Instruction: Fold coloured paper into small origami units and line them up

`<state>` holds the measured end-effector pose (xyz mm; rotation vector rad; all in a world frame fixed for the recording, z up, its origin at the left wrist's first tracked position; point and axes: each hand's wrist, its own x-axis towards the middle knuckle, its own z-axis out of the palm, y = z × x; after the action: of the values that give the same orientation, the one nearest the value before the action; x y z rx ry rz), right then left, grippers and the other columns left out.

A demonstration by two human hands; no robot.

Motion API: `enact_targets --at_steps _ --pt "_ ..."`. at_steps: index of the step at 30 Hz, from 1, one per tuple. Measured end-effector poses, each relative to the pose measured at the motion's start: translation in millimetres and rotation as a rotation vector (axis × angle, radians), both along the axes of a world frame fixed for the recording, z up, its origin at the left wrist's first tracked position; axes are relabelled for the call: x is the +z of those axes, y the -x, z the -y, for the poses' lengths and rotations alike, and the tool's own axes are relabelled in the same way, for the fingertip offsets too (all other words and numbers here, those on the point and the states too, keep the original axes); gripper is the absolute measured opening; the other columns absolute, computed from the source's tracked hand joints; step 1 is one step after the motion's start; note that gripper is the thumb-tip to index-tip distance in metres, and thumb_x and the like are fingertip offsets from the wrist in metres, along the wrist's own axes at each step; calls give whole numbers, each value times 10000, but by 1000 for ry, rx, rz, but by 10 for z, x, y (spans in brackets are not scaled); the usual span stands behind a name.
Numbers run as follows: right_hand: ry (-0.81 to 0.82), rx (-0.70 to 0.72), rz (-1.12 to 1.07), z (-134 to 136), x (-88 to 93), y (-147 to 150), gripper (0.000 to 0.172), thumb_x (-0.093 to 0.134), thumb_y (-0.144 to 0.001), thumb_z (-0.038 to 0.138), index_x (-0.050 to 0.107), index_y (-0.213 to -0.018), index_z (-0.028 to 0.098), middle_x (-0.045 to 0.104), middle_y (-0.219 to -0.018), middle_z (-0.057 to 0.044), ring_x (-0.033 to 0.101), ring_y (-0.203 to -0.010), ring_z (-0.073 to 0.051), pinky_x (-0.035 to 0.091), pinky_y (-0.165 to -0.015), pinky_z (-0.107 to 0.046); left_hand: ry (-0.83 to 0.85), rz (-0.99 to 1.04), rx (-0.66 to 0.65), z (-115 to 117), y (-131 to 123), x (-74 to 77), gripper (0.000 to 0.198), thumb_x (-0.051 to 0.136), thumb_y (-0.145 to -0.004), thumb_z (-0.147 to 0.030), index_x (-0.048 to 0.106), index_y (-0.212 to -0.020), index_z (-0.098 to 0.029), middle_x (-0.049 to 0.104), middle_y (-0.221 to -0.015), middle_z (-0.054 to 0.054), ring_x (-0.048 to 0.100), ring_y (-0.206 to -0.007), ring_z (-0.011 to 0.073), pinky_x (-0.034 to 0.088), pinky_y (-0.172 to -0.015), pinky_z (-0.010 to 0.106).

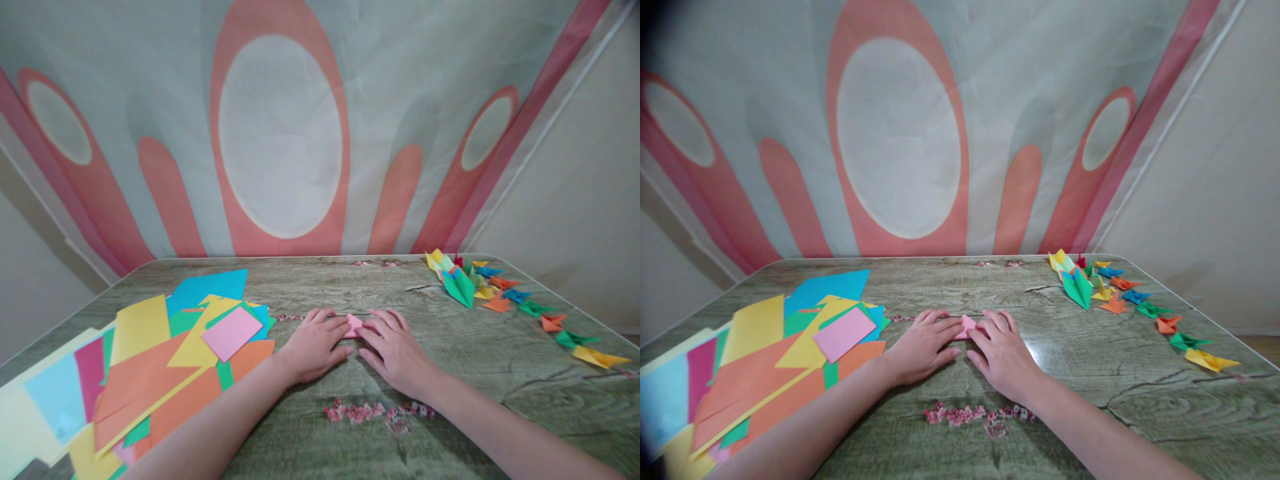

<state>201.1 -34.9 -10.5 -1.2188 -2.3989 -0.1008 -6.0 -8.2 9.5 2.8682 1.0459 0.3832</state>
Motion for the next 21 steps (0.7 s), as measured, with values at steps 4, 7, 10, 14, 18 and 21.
enact_targets --at_steps 4,7,10,14,18,21 --pt "2 48 0 -7 14 11 292 529 -835 321 566 -1106 219 579 -1110 -63 398 -1146 -250 205 -1022 -499 -2 0 4 5 -9 -5 398 415 -869 -449 491 -1207 -253 519 -1246 23 386 -1138 223 253 -985 393" --pt "14 82 2 -19 11 14 338 527 -835 336 541 -1153 220 557 -1164 -66 403 -1134 -245 211 -1022 -491 -1 -1 -2 3 -11 -5 390 415 -868 -454 501 -1193 -257 516 -1250 18 389 -1131 223 253 -984 392" --pt "38 78 -2 -23 -2 12 340 527 -834 348 545 -1150 224 558 -1156 -69 404 -1127 -245 220 -1014 -491 -6 -8 -3 0 -8 -2 401 407 -870 -461 493 -1202 -254 512 -1255 19 391 -1128 227 247 -986 393" --pt "81 61 -10 -15 -7 9 319 521 -839 357 561 -1126 222 571 -1118 -64 408 -1110 -241 224 -1010 -476 -22 -35 2 1 -6 2 408 393 -873 -472 493 -1198 -246 520 -1246 16 389 -1134 223 239 -989 387" --pt "113 64 -7 -1 16 2 305 513 -845 374 573 -1104 225 582 -1094 -53 411 -1103 -233 208 -1017 -465 -48 -77 11 3 -11 1 411 369 -878 -485 512 -1174 -239 524 -1245 16 386 -1148 219 227 -993 379" --pt "116 62 0 12 31 -7 297 505 -849 390 587 -1080 223 586 -1090 -50 403 -1117 -231 196 -1023 -458 -61 -104 22 2 -17 -3 429 352 -880 -499 507 -1179 -233 528 -1243 14 388 -1151 219 221 -994 375"
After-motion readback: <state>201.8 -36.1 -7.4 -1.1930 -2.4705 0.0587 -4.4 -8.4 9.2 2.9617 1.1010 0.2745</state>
